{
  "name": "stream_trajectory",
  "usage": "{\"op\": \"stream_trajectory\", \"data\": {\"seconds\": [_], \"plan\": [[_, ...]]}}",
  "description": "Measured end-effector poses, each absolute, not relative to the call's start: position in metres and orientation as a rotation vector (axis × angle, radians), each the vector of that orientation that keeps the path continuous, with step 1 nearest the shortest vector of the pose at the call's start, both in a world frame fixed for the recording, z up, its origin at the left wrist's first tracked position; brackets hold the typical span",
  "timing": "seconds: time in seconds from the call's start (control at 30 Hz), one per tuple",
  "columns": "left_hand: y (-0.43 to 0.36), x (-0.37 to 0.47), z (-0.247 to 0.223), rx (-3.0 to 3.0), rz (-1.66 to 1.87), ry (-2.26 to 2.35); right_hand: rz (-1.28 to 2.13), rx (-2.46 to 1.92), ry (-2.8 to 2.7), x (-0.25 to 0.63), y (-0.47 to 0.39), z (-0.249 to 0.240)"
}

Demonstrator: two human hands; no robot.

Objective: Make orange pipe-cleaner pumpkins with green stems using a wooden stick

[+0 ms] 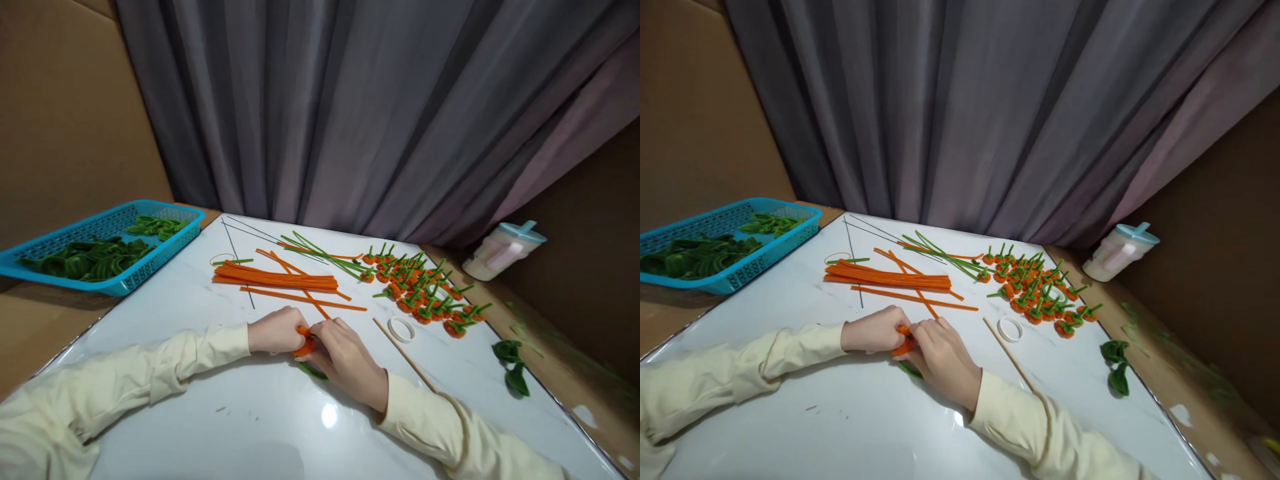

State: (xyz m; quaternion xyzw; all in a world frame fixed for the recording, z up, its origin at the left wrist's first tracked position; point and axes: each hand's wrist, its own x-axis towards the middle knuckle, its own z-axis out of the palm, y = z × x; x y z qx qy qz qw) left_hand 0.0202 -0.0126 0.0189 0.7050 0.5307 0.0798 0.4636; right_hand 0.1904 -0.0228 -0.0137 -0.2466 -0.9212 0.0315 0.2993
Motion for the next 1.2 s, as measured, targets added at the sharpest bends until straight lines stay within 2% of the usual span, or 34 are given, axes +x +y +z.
{"op": "stream_trajectory", "data": {"seconds": [0.23, 0.47, 0.73, 1.03, 1.2], "plan": [[-0.008, 0.019, 0.011, 1.747, 0.224, 1.278, -0.160, -0.588, -2.484, 0.190, -0.025, -0.012], [0.002, 0.007, 0.002, 1.645, 0.212, 0.943, -0.110, -0.533, -2.451, 0.189, -0.025, -0.008], [0.011, 0.002, -0.004, 1.753, 0.183, 0.749, 0.136, -0.437, -2.529, 0.194, -0.021, -0.012], [0.014, 0.001, 0.000, 1.772, 0.145, 0.688, -0.018, -0.410, -2.466, 0.195, -0.020, -0.015], [0.010, 0.003, 0.004, 1.813, 0.176, 0.796, 0.043, -0.454, -2.506, 0.196, -0.020, -0.010]]}}
